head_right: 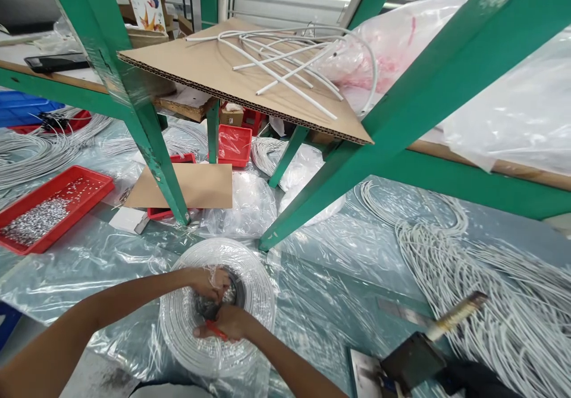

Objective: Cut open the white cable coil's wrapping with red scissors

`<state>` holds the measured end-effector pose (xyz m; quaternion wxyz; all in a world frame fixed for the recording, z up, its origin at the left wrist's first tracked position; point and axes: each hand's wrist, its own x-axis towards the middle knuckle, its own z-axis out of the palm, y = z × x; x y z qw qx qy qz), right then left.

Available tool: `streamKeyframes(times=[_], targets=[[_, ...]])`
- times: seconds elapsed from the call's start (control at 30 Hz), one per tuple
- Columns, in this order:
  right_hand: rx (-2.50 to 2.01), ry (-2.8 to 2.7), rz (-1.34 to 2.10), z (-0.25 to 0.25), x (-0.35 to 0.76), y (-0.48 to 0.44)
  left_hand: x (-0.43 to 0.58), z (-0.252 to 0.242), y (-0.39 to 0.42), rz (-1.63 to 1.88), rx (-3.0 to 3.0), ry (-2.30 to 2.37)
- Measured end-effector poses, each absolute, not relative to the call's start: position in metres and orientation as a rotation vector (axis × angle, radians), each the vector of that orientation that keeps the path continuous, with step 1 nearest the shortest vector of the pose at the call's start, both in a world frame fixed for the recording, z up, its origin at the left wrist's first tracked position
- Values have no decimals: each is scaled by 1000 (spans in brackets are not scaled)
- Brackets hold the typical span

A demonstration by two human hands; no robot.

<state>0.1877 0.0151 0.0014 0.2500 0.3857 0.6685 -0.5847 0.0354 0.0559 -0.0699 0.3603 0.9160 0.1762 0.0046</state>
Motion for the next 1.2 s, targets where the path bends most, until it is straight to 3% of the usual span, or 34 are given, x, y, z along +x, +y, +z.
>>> streamKeyframes(times=[0.2,0.37,0.47,0.63,1.0,1.2], targets=[[1265,1929,-1721,6,169,6,38,-71,56,46,2316,547],[1081,2002,-1566,40,178,11,39,-70,60,81,2208,509],[1009,1826,-1670,45,191,20,39,-70,62,105,2156,490],[862,1308,-1719,23,191,33,38,-71,60,104,2196,482],[797,1044,-1850,-17,182,39,38,-67,60,19,2298,502],[884,962,-1968,-12,181,33,37,-60,61,-3,2305,513]])
